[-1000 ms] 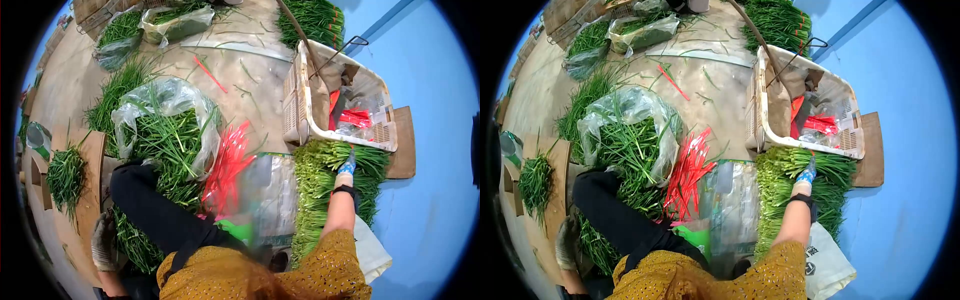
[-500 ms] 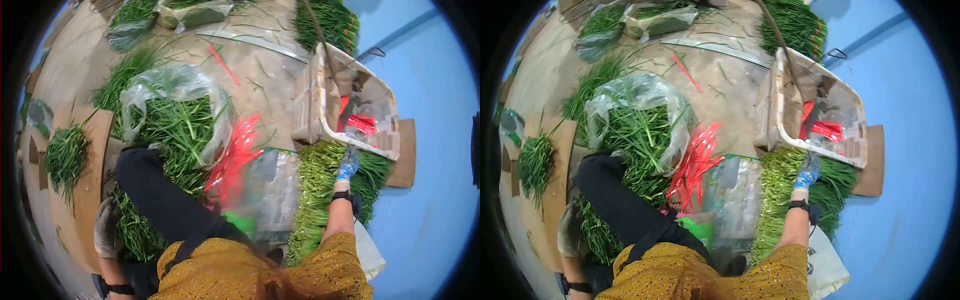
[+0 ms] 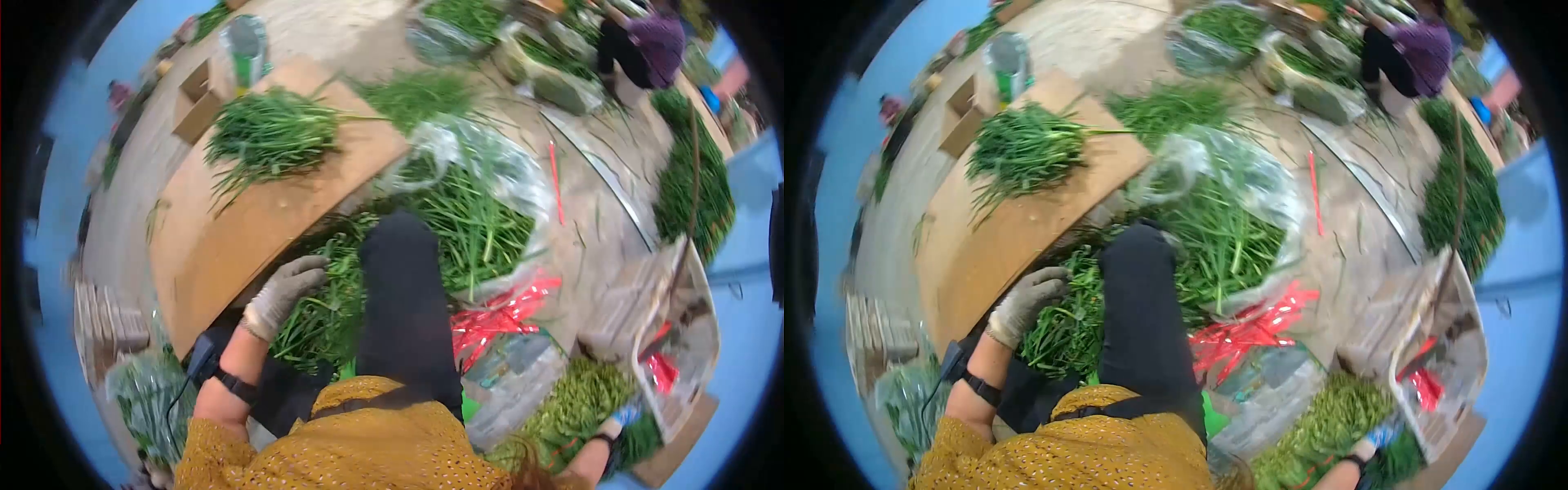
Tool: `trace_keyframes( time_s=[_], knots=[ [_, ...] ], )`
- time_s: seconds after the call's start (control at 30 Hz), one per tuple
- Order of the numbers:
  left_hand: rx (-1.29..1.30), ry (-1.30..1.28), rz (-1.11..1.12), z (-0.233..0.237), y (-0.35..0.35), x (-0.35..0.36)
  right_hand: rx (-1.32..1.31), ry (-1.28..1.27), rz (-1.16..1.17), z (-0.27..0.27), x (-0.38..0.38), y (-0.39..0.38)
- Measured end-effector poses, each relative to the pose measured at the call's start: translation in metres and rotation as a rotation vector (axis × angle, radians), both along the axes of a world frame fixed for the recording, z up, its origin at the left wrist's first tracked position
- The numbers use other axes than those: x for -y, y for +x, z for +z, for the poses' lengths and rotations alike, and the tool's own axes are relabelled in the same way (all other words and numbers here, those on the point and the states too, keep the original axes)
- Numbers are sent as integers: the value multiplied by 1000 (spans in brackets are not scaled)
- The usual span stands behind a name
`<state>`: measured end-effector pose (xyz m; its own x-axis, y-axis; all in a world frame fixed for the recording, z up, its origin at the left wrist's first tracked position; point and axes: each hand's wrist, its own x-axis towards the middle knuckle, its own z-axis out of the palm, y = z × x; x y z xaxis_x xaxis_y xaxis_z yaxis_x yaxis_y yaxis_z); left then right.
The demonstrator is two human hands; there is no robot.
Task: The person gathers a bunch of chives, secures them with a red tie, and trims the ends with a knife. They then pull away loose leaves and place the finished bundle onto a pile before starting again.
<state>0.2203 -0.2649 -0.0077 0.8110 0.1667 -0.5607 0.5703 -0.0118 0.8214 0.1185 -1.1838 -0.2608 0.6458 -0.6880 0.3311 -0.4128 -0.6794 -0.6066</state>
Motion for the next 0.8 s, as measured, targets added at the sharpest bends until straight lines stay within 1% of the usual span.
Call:
trace_keyframes(
  time_s=[0.03,0.07,0.1,0.13,0.23,0.27,0.33,0.4,0.43,0.47,0.5,0.53,0.57,0.6,0.67,0.73,0.77,0.8],
  knots=[
    [-6,-7,28,2,-2,-4,51,86,-122,28,-34,8],
    [11,-30,60,-7,-6,-9,66,60,-103,40,-60,28],
    [41,-42,71,-25,-11,-21,66,52,1,50,-95,53],
    [71,-59,72,-37,-15,-28,54,66,128,67,-142,81],
    [63,-255,239,-27,-16,-22,22,183,569,114,-297,169],
    [59,-227,249,-39,-19,-25,40,240,723,134,-356,197],
    [99,-246,193,-58,-24,-31,156,388,1011,176,-485,248],
    [29,-211,196,-31,-25,-27,158,124,1278,233,-607,283],
    [23,-228,194,-39,-31,-32,178,74,1363,239,-651,303],
    [100,-331,242,-46,-37,-36,290,206,1441,244,-699,314],
    [101,-328,281,-50,-43,-41,301,202,1472,253,-745,323],
    [99,-327,318,-40,-46,-45,235,123,1500,263,-783,333],
    [122,-272,356,-40,-48,-54,256,22,1547,269,-814,343],
    [144,-217,393,-42,-49,-64,238,-24,1514,268,-843,350],
    [235,-449,619,-53,-53,-87,317,-101,1555,253,-884,370],
    [353,-302,559,-52,-54,-109,311,-114,1609,246,-918,374],
    [388,-247,569,-58,-52,-117,259,-124,1645,244,-931,368],
    [420,-192,578,-70,-48,-126,355,-131,1721,230,-948,366]
  ],
)
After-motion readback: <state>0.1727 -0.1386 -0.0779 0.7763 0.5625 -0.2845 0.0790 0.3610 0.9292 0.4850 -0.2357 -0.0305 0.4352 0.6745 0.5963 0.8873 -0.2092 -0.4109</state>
